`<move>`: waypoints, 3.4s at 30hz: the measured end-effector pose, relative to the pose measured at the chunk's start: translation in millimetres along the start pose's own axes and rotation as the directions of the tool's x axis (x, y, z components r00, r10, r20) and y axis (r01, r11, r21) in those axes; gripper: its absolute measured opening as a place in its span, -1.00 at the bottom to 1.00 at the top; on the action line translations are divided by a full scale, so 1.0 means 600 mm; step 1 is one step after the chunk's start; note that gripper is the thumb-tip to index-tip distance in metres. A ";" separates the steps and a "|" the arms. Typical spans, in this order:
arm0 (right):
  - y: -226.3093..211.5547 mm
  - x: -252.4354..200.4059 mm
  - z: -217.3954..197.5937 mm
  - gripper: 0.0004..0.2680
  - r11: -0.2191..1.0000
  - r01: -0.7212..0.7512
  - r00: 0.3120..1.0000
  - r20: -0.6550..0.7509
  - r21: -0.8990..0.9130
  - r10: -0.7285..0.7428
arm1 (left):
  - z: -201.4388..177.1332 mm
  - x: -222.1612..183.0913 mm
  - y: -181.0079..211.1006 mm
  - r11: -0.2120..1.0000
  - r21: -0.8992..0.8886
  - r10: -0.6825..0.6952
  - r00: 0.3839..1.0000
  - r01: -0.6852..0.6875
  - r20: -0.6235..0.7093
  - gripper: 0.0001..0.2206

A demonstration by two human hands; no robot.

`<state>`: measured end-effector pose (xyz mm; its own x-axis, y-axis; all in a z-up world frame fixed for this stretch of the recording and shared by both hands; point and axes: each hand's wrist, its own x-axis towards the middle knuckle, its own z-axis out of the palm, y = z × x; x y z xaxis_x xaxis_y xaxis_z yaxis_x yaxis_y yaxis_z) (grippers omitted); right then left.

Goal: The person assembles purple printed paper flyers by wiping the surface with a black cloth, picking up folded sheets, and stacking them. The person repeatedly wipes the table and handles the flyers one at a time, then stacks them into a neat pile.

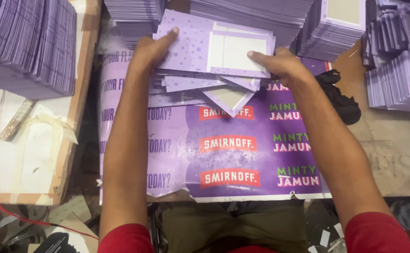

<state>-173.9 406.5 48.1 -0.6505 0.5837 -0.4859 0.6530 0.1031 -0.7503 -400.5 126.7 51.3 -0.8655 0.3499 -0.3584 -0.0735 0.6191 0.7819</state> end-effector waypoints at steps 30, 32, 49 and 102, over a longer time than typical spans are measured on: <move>0.109 0.053 0.026 -0.28 0.887 -0.017 0.944 0.301 0.462 -0.139 | -0.031 -0.007 -0.065 0.924 -0.383 0.063 0.990 -0.010 0.128 0.07; 0.126 0.050 0.029 -0.25 0.903 -0.005 0.948 0.290 0.430 -0.133 | -0.031 -0.025 -0.065 0.934 -0.356 0.056 0.997 -0.033 0.053 0.02; 0.244 -0.066 0.017 -0.03 0.820 0.531 0.773 0.276 0.212 -0.572 | -0.038 -0.299 -0.221 0.607 -0.566 0.621 0.777 -0.558 -0.099 0.23; 0.275 -0.420 0.022 -0.45 0.943 0.246 0.941 0.287 -0.223 -0.177 | 0.169 -0.712 -0.297 0.636 -0.750 -0.239 0.970 0.184 0.036 -0.54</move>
<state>92.7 266.0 40.9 -0.8395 0.3003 -0.4528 0.5426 0.4205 -0.7271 32.6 -61.6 13.5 -0.8045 0.2172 -0.5528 -0.5776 -0.0690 0.8134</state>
